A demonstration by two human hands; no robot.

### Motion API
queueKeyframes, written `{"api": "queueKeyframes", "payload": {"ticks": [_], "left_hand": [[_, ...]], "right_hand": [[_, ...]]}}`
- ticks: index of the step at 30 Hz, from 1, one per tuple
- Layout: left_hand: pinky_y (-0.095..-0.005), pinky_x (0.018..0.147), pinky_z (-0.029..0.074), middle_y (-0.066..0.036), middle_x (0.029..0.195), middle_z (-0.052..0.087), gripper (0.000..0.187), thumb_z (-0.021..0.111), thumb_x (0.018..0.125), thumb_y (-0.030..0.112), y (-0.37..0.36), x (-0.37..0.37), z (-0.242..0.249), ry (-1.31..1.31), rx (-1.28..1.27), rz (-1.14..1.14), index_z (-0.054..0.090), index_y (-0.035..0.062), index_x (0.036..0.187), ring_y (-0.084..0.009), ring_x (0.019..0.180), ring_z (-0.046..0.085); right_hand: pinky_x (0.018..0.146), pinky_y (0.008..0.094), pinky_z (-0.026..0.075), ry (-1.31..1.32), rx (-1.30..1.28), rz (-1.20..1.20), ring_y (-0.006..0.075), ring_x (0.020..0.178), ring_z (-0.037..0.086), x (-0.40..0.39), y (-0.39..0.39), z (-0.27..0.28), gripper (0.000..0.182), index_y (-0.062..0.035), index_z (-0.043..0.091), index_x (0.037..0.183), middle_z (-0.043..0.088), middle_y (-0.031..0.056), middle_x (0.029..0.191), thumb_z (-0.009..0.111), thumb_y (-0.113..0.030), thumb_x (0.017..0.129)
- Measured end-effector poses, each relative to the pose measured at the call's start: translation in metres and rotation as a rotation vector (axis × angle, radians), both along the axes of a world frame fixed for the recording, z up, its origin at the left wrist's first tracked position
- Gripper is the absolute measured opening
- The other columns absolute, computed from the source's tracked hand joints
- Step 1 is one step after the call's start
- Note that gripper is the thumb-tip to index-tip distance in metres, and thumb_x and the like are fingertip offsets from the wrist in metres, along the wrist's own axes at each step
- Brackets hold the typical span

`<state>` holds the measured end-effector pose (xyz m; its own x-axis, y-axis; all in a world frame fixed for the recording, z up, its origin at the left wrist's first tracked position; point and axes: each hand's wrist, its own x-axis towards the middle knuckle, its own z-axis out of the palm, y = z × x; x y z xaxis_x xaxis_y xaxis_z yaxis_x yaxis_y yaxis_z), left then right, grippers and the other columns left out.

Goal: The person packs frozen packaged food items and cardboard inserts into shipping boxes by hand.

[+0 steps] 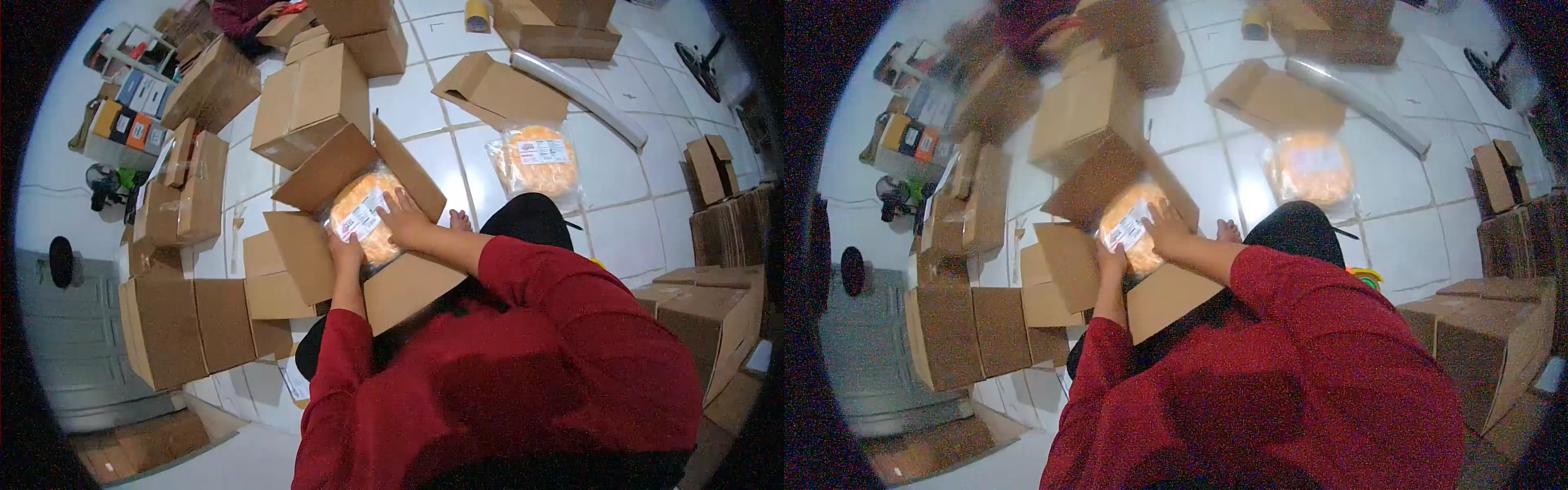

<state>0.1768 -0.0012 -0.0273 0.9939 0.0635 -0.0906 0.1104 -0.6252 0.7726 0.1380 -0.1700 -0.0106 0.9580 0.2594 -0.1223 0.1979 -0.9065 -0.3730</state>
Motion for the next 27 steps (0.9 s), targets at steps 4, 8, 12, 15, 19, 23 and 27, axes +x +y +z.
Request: {"api": "queueKeyframes", "payload": {"ticks": [4,8,12,15,19,23,27], "left_hand": [[-0.0345,0.091,0.031,-0.026,0.116,0.040,0.072,0.060,0.069,0.011,0.010,0.007,-0.019,-0.002,0.170,0.011,0.019,-0.0042,0.126,-0.0338,0.108,0.040],[-0.0324,0.087,0.036,-0.021,0.115,0.043,0.069,0.062,0.068,0.009,0.013,0.004,-0.018,-0.185,0.063,0.174,0.023,-0.0044,0.123,-0.0297,0.104,0.044],[-0.0265,0.073,0.044,-0.013,0.102,0.049,0.039,0.053,0.073,-0.003,0.015,-0.014,0.065,0.226,-0.862,0.082,0.036,-0.0029,0.108,-0.0186,0.088,0.052],[-0.0282,0.075,0.044,-0.013,0.103,0.049,0.038,0.053,0.074,-0.002,0.009,-0.030,0.092,0.061,-0.772,-0.015,0.035,-0.0025,0.108,-0.0196,0.090,0.051],[-0.0315,0.078,0.043,-0.013,0.105,0.047,0.045,0.056,0.074,0.004,0.028,-0.051,0.150,-0.055,-0.770,-0.060,0.031,0.0004,0.113,-0.0204,0.092,0.050],[-0.0344,0.080,0.043,-0.014,0.109,0.046,0.048,0.054,0.077,0.011,0.008,-0.071,0.236,-0.155,-0.954,-0.248,0.030,0.0011,0.117,-0.0215,0.094,0.050],[-0.0333,0.085,0.039,-0.012,0.118,0.041,0.050,0.050,0.082,0.016,-0.039,-0.059,0.239,-0.132,-1.065,-0.492,0.026,0.0025,0.124,-0.0217,0.105,0.043]], "right_hand": [[0.100,0.0443,0.012,-0.056,0.011,-0.005,0.0403,0.123,0.007,0.000,0.002,-0.006,0.073,-0.0081,0.027,0.126,0.013,0.0195,0.133,0.062,-0.030,0.067],[0.098,0.0439,0.018,-0.007,0.022,-0.002,0.0425,0.121,0.013,0.003,-0.004,0.004,0.073,-0.0083,0.030,0.125,0.015,0.0216,0.132,0.063,-0.031,0.065],[0.097,0.0416,0.023,0.057,0.363,0.000,0.0434,0.119,0.019,0.006,-0.010,0.014,0.066,-0.0084,0.034,0.123,0.020,0.0236,0.130,0.061,-0.033,0.068],[0.097,0.0393,0.022,0.078,0.597,0.157,0.0375,0.121,0.019,0.014,-0.020,0.018,0.066,-0.0074,0.035,0.123,0.020,0.0227,0.131,0.061,-0.036,0.069],[0.099,0.0345,0.019,-0.407,0.865,-0.113,0.0302,0.123,0.019,0.002,-0.032,0.060,0.074,-0.0074,0.023,0.128,0.020,0.0220,0.131,0.063,-0.032,0.071],[0.093,0.0334,0.031,-0.126,1.521,-0.195,0.0243,0.114,0.035,-0.016,-0.066,0.129,0.077,-0.0032,0.019,0.128,0.028,0.0168,0.128,0.064,-0.027,0.071],[0.075,0.0288,0.045,0.089,1.851,-0.104,0.0160,0.083,0.055,-0.044,-0.141,0.163,0.032,0.0020,0.051,0.099,0.056,0.0105,0.093,0.058,-0.015,0.072]]}}
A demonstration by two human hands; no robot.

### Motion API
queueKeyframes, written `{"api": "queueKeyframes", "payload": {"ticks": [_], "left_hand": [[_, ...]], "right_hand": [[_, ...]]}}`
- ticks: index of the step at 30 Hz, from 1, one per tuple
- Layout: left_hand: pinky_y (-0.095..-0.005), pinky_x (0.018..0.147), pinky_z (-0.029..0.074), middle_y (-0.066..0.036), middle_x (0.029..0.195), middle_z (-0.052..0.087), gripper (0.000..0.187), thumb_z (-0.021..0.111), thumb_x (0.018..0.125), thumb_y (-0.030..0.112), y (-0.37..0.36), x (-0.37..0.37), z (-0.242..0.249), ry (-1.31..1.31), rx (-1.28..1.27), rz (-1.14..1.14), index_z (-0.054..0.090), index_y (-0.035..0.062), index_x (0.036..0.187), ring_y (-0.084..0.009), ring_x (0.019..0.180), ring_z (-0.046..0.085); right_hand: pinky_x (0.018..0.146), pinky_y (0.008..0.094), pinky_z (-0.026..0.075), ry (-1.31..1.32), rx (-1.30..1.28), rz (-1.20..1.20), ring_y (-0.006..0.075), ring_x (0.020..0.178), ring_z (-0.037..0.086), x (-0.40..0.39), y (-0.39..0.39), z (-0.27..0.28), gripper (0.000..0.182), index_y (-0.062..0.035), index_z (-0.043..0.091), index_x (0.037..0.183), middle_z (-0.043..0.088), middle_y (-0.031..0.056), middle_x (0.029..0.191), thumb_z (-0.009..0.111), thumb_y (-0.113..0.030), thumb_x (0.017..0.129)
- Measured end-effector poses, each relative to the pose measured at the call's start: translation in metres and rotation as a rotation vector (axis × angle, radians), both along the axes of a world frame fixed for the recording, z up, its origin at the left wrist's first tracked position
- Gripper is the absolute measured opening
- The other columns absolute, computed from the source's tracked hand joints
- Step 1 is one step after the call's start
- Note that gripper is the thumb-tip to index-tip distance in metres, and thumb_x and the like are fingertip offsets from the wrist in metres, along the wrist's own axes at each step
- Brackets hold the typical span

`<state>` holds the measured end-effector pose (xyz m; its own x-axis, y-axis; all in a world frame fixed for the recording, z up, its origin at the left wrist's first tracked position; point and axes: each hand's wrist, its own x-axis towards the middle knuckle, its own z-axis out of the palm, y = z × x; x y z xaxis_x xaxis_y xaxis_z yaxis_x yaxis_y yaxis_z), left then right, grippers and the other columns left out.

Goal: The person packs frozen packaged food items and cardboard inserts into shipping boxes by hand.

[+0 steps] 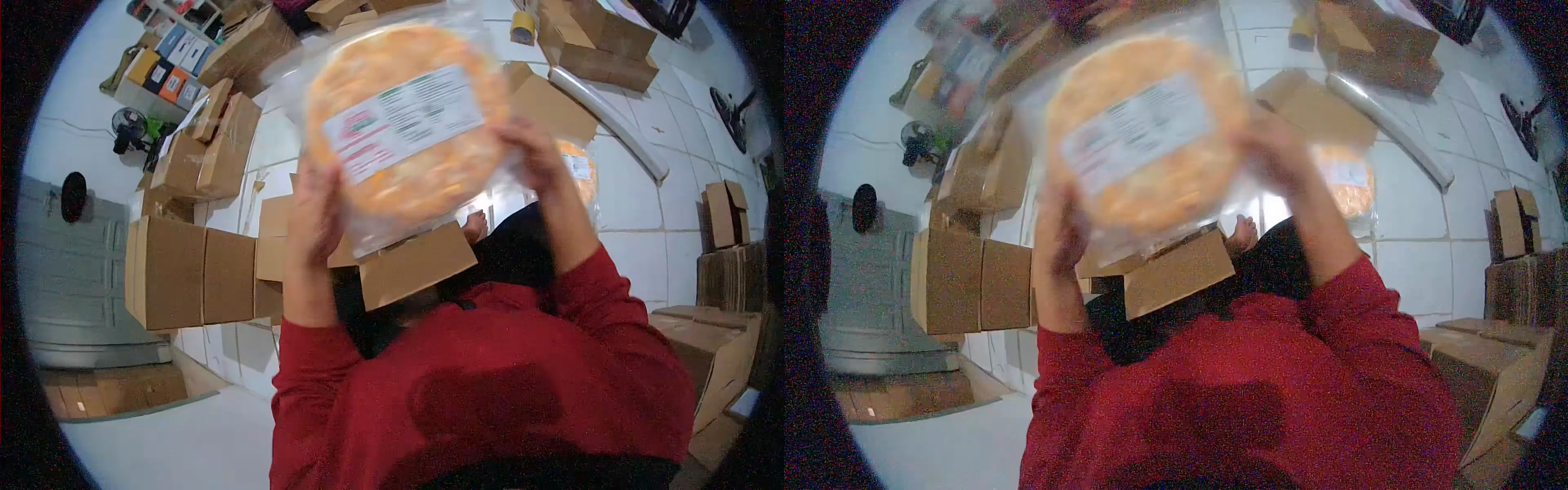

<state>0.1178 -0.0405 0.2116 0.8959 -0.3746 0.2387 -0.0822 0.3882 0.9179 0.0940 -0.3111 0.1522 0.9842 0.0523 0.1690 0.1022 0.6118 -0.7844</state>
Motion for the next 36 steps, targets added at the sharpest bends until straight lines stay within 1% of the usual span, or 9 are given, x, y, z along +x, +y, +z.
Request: {"api": "queueKeyframes", "payload": {"ticks": [4,6,13,16,18,20,24,32,36], "left_hand": [[-0.0326,0.090,0.034,-0.013,0.124,0.035,0.057,0.052,0.081,0.022,-0.009,0.046,-0.053,-0.071,0.421,0.042,0.023,0.0052,0.127,-0.0241,0.110,0.038],[-0.0338,0.092,0.032,-0.017,0.128,0.028,0.067,0.060,0.074,0.026,-0.002,0.081,-0.116,-0.238,1.138,0.174,0.023,0.0061,0.127,-0.0284,0.114,0.033],[-0.0613,0.091,0.015,-0.005,0.137,0.007,0.091,0.068,0.061,0.034,0.002,0.065,-0.268,-0.639,1.976,0.023,0.010,0.0264,0.131,-0.0363,0.123,0.009],[-0.0623,0.091,0.012,-0.003,0.138,0.002,0.094,0.068,0.060,0.033,0.000,0.061,-0.273,-0.638,1.944,0.087,0.008,0.0291,0.131,-0.0341,0.125,0.005],[-0.0623,0.091,0.010,-0.003,0.138,-0.001,0.095,0.068,0.060,0.034,-0.003,0.059,-0.269,-0.632,1.972,0.079,0.005,0.0299,0.131,-0.0331,0.125,0.000],[-0.0627,0.091,0.010,-0.002,0.138,-0.002,0.094,0.067,0.060,0.035,-0.009,0.058,-0.254,-0.445,2.032,-0.019,0.006,0.0306,0.131,-0.0328,0.125,-0.001],[-0.0629,0.091,0.008,-0.004,0.138,0.001,0.094,0.067,0.059,0.039,-0.011,0.054,-0.251,-0.459,1.973,0.024,0.007,0.0288,0.131,-0.0336,0.125,0.001],[-0.0635,0.090,0.007,-0.008,0.137,0.004,0.089,0.066,0.061,0.039,-0.010,0.056,-0.253,-0.489,1.971,0.049,0.013,0.0255,0.131,-0.0353,0.125,0.003],[-0.0631,0.091,0.007,-0.008,0.137,0.003,0.090,0.065,0.060,0.040,-0.012,0.057,-0.250,-0.522,2.018,0.046,0.012,0.0248,0.131,-0.0358,0.125,0.002]], "right_hand": [[0.078,0.0324,0.044,0.144,-0.031,-0.376,0.0211,0.084,0.055,-0.044,-0.106,-0.026,0.032,0.0041,0.051,0.099,0.055,0.0141,0.095,0.050,-0.018,0.077],[0.082,0.0343,0.042,0.192,0.011,-0.420,0.0229,0.091,0.054,-0.071,-0.155,-0.049,0.033,0.0042,0.049,0.102,0.055,0.0150,0.099,0.048,-0.020,0.080],[0.078,0.0316,0.041,0.731,-0.239,-0.657,0.0204,0.086,0.052,-0.133,-0.258,-0.226,0.041,0.0048,0.044,0.110,0.055,0.0105,0.097,0.053,-0.020,0.079],[0.057,0.0347,0.046,1.319,-0.790,-0.404,0.0201,0.074,0.053,-0.123,-0.251,-0.216,0.044,-0.0006,0.046,0.104,0.052,0.0149,0.088,0.062,-0.022,0.069],[0.080,0.0334,0.041,1.147,-1.352,-0.789,0.0276,0.096,0.050,-0.100,-0.288,-0.285,0.060,0.0010,0.040,0.115,0.048,0.0192,0.108,0.064,-0.023,0.065],[0.088,0.0333,0.036,1.066,-1.485,-0.956,0.0305,0.107,0.042,-0.042,-0.226,-0.195,0.061,-0.0035,0.039,0.118,0.044,0.0198,0.114,0.063,-0.024,0.066],[0.091,0.0350,0.032,0.290,-1.615,-0.752,0.0303,0.105,0.042,0.076,-0.215,-0.214,0.037,-0.0006,0.049,0.105,0.046,0.0185,0.111,0.050,-0.020,0.073],[0.085,0.0392,0.038,0.409,-2.246,-0.745,0.0309,0.102,0.045,0.156,-0.185,-0.242,0.048,-0.0039,0.041,0.114,0.045,0.0191,0.112,0.054,-0.021,0.071],[0.077,0.0407,0.042,0.664,-2.033,-0.171,0.0282,0.093,0.051,0.178,-0.213,-0.255,0.046,-0.0042,0.040,0.114,0.047,0.0194,0.107,0.053,-0.018,0.072]]}}
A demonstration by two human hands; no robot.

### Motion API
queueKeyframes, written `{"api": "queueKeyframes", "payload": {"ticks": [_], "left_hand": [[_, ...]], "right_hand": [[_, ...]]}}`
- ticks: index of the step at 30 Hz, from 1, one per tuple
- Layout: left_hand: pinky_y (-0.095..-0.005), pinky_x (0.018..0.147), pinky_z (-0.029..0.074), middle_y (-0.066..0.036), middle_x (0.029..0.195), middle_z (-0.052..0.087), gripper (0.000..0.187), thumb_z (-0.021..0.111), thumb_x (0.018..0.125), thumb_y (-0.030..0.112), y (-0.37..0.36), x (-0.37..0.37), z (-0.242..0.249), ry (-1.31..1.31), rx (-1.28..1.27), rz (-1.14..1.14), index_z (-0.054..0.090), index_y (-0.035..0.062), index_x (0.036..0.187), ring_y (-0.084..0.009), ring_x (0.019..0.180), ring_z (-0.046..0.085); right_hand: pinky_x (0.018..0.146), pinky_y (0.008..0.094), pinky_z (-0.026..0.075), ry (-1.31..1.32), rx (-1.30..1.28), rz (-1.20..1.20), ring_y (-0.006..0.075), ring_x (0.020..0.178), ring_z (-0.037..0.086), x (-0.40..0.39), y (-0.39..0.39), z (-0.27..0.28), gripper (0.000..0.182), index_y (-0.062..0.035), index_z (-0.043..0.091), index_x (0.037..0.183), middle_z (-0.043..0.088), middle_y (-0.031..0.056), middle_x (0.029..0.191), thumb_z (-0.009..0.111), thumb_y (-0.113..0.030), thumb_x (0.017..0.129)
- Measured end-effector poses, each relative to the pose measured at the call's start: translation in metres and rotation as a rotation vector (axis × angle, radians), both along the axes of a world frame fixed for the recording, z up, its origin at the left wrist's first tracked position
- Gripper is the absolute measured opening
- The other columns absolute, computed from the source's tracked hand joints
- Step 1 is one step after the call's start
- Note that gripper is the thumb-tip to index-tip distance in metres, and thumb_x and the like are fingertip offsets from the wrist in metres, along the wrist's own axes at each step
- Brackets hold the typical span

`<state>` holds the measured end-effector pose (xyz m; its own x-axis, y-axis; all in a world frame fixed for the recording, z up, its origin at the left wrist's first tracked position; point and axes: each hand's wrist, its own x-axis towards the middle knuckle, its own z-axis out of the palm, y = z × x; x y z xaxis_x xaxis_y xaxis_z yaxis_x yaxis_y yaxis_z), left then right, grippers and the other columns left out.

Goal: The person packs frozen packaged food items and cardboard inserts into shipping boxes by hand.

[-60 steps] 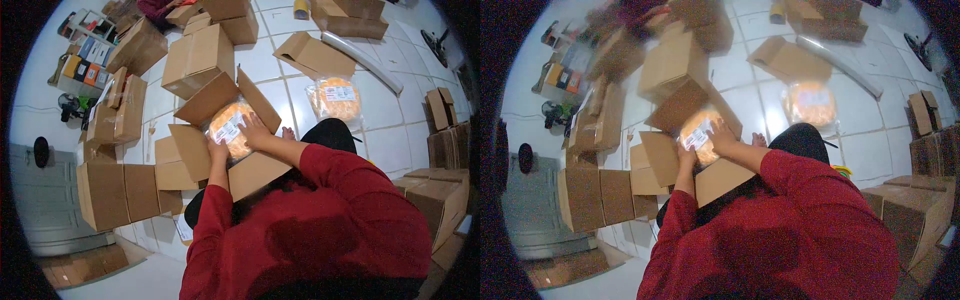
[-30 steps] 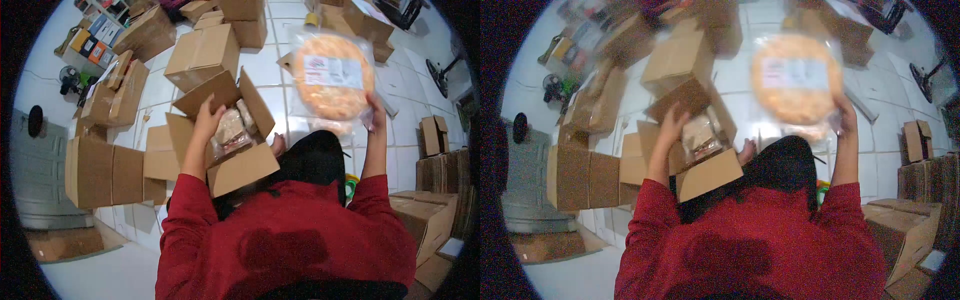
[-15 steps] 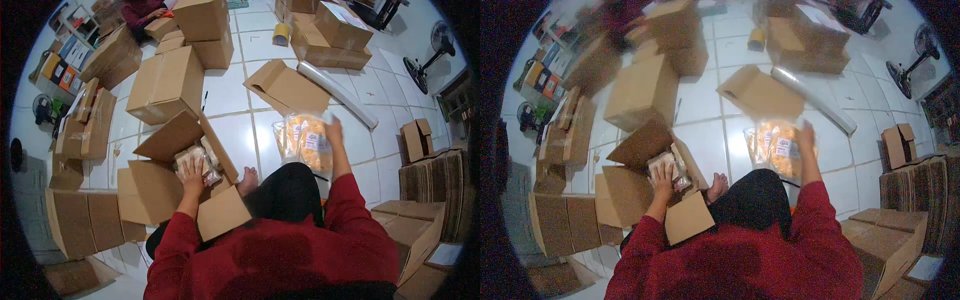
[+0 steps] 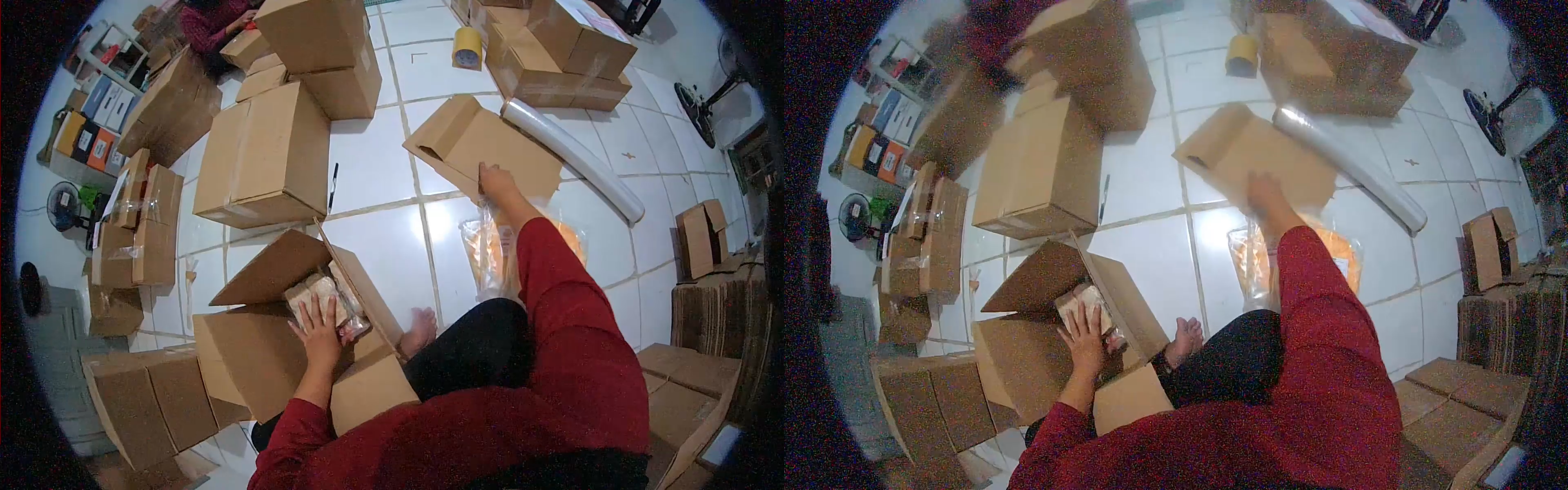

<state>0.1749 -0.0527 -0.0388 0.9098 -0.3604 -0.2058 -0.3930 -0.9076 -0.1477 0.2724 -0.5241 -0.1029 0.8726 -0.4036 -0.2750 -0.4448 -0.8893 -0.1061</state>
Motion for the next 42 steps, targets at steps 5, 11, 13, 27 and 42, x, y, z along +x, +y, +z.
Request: {"api": "queueKeyframes", "payload": {"ticks": [5,11,13,27,42], "left_hand": [[-0.0630,0.091,0.009,-0.009,0.137,0.005,0.089,0.065,0.061,0.040,-0.002,0.001,0.001,0.029,-0.044,0.016,0.013,0.0242,0.131,-0.0357,0.125,0.004],[-0.0629,0.091,0.008,-0.008,0.137,0.009,0.077,0.061,0.064,0.042,0.003,-0.002,0.001,-0.033,-0.106,0.030,0.026,0.0211,0.128,-0.0346,0.125,0.005],[-0.0608,0.093,0.008,-0.008,0.137,0.008,0.077,0.064,0.065,0.035,-0.001,-0.002,0.005,0.006,-0.123,0.051,0.022,0.0257,0.129,-0.0348,0.125,0.005],[-0.0642,0.090,0.010,-0.008,0.137,0.003,0.082,0.060,0.066,0.043,-0.002,-0.004,0.018,0.095,-0.083,0.032,0.013,0.0262,0.131,-0.0369,0.124,0.002],[-0.0615,0.092,0.009,-0.010,0.136,0.011,0.084,0.064,0.063,0.040,0.000,-0.005,0.015,0.033,-0.114,0.033,0.014,0.0290,0.130,-0.0357,0.124,0.008]], "right_hand": [[0.080,0.0426,0.040,0.193,-0.047,0.205,0.0315,0.097,0.049,-0.004,-0.011,0.007,0.053,-0.0029,0.037,0.117,0.043,0.0207,0.113,0.055,-0.025,0.073],[0.095,0.0438,0.027,-0.014,0.033,0.100,0.0399,0.117,0.024,0.011,0.058,0.007,0.079,-0.0184,0.027,0.126,0.021,0.0107,0.133,0.066,-0.043,0.061],[0.090,0.0427,0.034,-0.011,0.014,0.094,0.0383,0.115,0.028,0.025,0.069,0.005,0.071,-0.0218,0.032,0.123,0.026,0.0106,0.130,0.068,-0.034,0.062],[0.080,0.0428,0.040,-0.155,-0.262,0.433,0.0337,0.095,0.049,0.044,0.060,-0.050,0.046,0.0039,0.041,0.110,0.047,0.0229,0.104,0.051,-0.021,0.073],[0.079,0.0383,0.039,-0.483,0.116,-0.676,0.0247,0.096,0.049,0.026,0.002,-0.042,0.042,-0.0040,0.049,0.104,0.049,0.0125,0.107,0.054,-0.030,0.072]]}}
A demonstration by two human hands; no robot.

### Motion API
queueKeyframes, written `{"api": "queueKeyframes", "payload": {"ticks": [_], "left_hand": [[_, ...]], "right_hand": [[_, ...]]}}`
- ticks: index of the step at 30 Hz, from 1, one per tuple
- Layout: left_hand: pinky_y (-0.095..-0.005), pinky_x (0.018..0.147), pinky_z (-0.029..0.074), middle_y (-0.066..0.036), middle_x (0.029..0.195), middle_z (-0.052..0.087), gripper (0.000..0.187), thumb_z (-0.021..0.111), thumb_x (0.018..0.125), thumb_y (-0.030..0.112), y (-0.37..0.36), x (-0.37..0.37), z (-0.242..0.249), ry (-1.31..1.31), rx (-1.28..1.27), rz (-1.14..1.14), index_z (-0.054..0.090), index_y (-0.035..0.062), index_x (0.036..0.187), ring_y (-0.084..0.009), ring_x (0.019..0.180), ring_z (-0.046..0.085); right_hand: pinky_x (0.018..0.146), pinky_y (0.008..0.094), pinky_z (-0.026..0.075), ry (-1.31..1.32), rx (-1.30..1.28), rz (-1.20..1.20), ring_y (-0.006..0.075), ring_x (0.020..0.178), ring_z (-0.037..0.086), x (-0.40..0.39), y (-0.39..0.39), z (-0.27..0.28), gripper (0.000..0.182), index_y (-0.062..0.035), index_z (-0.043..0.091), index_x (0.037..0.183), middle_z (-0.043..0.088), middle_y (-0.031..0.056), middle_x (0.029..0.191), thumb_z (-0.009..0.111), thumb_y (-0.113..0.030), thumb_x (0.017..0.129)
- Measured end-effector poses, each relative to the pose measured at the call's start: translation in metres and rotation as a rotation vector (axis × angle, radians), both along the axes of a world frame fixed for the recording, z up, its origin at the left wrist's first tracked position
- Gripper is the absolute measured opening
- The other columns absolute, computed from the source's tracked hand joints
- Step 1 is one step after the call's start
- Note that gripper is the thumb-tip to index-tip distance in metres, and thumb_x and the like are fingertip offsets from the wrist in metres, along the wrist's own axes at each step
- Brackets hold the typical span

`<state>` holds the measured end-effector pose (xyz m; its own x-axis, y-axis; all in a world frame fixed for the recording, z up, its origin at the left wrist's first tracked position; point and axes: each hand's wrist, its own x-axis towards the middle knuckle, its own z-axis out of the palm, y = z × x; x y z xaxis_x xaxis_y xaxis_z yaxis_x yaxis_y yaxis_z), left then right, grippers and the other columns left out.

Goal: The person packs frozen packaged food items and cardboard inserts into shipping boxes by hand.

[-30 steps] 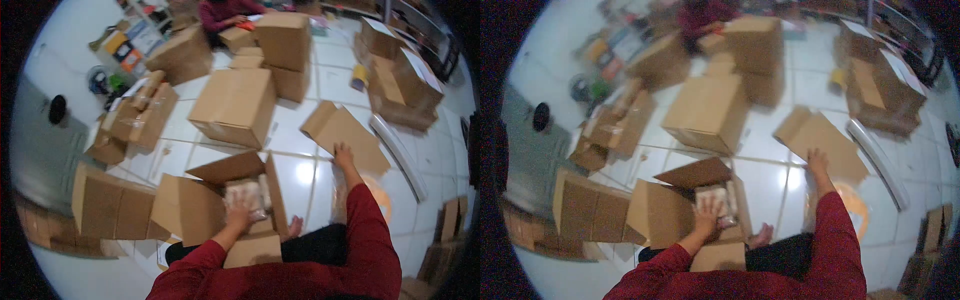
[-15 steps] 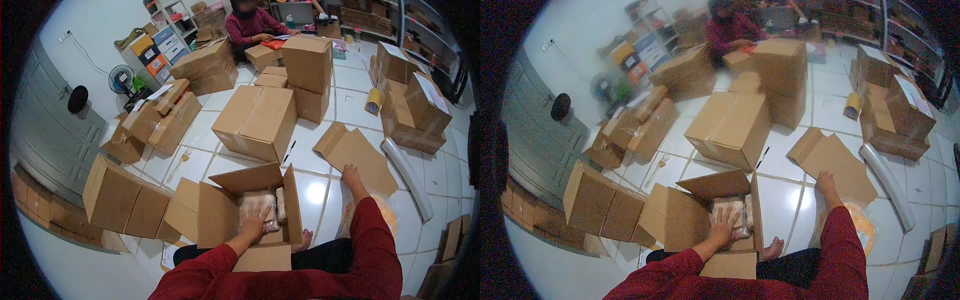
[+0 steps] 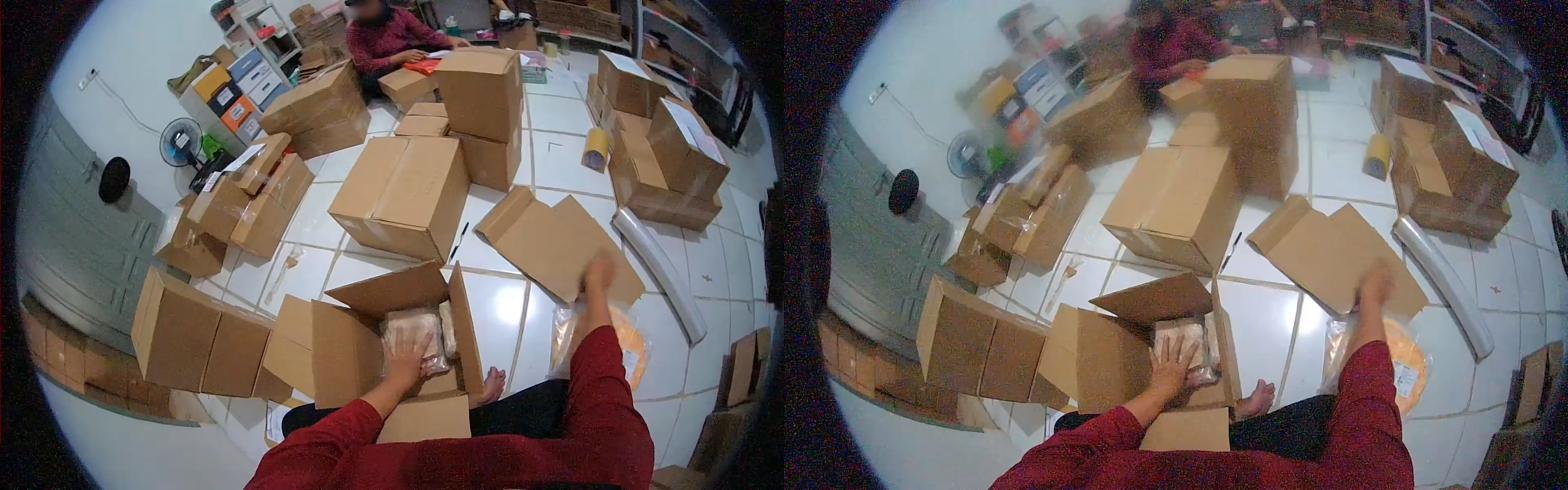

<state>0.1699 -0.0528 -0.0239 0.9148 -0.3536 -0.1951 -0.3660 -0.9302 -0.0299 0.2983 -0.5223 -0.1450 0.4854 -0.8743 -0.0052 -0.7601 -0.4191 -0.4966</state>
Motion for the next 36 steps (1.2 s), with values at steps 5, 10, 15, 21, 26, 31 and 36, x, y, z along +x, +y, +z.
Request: {"api": "queueKeyframes", "payload": {"ticks": [5,10,15,21,26,31,36], "left_hand": [[-0.0619,0.092,0.009,-0.010,0.137,0.007,0.081,0.061,0.066,0.040,-0.003,0.002,-0.004,0.017,0.032,-0.003,0.014,0.0260,0.131,-0.0359,0.124,0.004],[-0.0623,0.091,0.010,-0.011,0.137,0.006,0.085,0.063,0.064,0.041,-0.002,0.005,-0.015,0.034,0.115,-0.006,0.013,0.0238,0.131,-0.0374,0.124,0.003],[-0.0626,0.090,0.011,-0.010,0.137,0.004,0.088,0.064,0.062,0.043,0.002,0.005,-0.018,-0.022,0.153,-0.041,0.014,0.0226,0.131,-0.0380,0.124,0.004],[-0.0635,0.090,0.011,-0.010,0.137,0.005,0.084,0.063,0.064,0.041,0.007,0.004,-0.028,-0.091,0.076,-0.058,0.015,0.0236,0.131,-0.0381,0.124,0.005],[-0.0651,0.088,0.010,-0.011,0.137,0.004,0.082,0.061,0.066,0.038,0.001,0.005,-0.010,0.053,0.049,-0.008,0.013,0.0253,0.131,-0.0381,0.123,0.005],[-0.0528,0.094,0.018,-0.014,0.134,0.014,0.074,0.060,0.070,0.030,0.005,0.021,0.010,0.063,-0.276,0.023,0.018,0.0131,0.129,-0.0372,0.121,0.016],[-0.0347,0.095,0.025,-0.018,0.122,0.035,0.047,0.051,0.080,0.020,-0.011,0.022,0.119,-0.220,-1.090,0.072,0.035,-0.0002,0.119,-0.0278,0.114,0.033]], "right_hand": [[0.080,0.0329,0.044,0.349,0.300,-0.236,0.0236,0.098,0.051,-0.073,-0.077,0.019,0.081,-0.0047,0.044,0.112,0.048,0.0116,0.113,0.071,-0.046,0.048],[0.086,0.0349,0.041,0.350,0.316,-0.569,0.0216,0.095,0.051,-0.070,-0.059,0.054,0.083,-0.0045,0.028,0.117,0.050,0.0117,0.105,0.075,-0.030,0.053],[0.075,0.0332,0.043,-0.138,0.879,-0.500,0.0199,0.079,0.053,-0.058,-0.158,-0.077,0.057,-0.0035,0.043,0.105,0.054,0.0106,0.090,0.072,-0.020,0.059],[0.071,0.0329,0.041,-0.975,0.750,0.156,0.0177,0.084,0.050,-0.083,-0.099,0.121,0.037,-0.0007,0.047,0.106,0.054,0.0096,0.098,0.059,-0.014,0.073],[0.079,0.0330,0.039,-1.257,0.550,0.362,0.0183,0.090,0.049,-0.107,-0.090,0.232,0.038,-0.0018,0.042,0.112,0.052,0.0082,0.104,0.055,-0.012,0.077],[0.076,0.0306,0.042,-1.265,0.738,0.587,0.0175,0.088,0.050,-0.139,-0.053,0.321,0.036,-0.0029,0.040,0.111,0.051,0.0067,0.101,0.052,-0.011,0.078],[0.077,0.0302,0.041,-1.094,0.920,0.840,0.0176,0.086,0.051,-0.141,0.003,0.357,0.041,-0.0031,0.038,0.113,0.051,0.0079,0.102,0.054,-0.012,0.077]]}}
